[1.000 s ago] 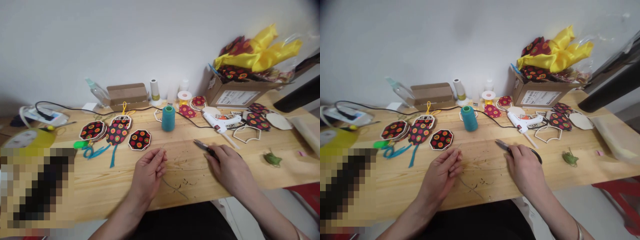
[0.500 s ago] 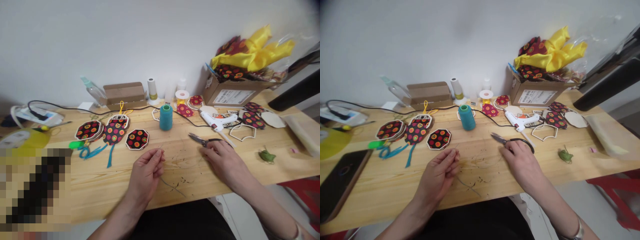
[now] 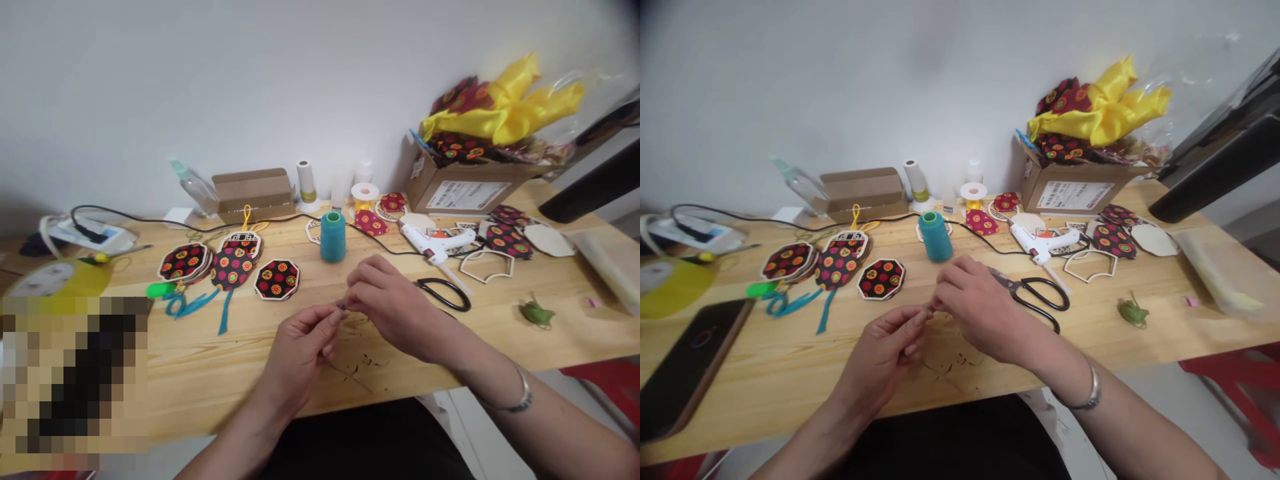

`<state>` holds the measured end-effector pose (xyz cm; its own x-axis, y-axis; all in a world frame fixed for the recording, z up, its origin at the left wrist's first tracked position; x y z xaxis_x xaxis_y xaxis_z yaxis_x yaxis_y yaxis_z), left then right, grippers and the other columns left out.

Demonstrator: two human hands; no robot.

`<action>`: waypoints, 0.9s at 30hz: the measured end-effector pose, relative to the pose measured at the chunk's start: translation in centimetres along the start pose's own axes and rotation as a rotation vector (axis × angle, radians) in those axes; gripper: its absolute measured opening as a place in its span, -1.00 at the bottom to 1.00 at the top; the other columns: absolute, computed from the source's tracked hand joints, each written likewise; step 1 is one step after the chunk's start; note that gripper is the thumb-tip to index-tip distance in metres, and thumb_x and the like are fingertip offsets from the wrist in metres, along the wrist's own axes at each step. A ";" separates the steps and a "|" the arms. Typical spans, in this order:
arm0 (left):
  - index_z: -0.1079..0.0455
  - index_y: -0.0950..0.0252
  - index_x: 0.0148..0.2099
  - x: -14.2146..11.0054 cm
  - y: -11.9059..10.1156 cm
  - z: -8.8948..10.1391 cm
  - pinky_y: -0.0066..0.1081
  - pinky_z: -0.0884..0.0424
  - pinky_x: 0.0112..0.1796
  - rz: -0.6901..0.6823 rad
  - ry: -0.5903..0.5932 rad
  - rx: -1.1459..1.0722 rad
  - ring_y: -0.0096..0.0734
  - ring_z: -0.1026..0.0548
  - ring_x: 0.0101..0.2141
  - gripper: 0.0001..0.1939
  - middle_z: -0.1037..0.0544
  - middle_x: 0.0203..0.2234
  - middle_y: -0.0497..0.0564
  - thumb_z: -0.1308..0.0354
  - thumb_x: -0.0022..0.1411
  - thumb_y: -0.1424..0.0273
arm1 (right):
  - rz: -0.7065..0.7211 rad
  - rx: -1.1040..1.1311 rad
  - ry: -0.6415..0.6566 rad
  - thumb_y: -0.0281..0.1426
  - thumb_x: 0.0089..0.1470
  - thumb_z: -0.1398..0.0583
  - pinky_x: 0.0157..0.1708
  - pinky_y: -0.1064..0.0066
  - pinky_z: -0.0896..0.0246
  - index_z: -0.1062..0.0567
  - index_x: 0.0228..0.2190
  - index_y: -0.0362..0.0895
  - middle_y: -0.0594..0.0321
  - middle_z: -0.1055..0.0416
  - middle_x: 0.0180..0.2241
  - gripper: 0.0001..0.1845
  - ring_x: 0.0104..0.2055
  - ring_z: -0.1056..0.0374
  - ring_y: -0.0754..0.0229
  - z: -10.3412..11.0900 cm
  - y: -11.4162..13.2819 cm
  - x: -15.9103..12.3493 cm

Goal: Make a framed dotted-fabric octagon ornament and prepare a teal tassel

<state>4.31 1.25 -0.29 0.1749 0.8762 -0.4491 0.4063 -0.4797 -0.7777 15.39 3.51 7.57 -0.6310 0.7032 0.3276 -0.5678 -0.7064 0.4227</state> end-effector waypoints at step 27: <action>-0.52 0.24 -0.32 0.3 -0.3 0.8 -0.54 -0.09 -0.61 -0.244 -0.080 0.420 -0.60 -0.17 -0.63 -0.84 -0.45 -0.57 -0.06 -0.21 0.06 0.29 | -0.928 1.431 -0.045 -0.27 -0.24 -0.34 -0.70 0.55 0.31 -0.49 -0.55 -0.22 0.46 -0.14 -0.76 -0.73 -0.71 0.09 0.48 -6.0 -5.2 -1.9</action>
<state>3.53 1.57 -0.54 0.0438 0.9668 -0.2517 0.0276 -0.2530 -0.9671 16.38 5.33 -0.34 -0.3585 0.8254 -0.4362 0.1999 0.5243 0.8278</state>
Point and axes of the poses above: each hand's wrist, its own x-axis towards the middle knuckle, its own z-axis out of the back of the hand, y = z × x, the point moved 7 cm from there along x, towards the middle knuckle
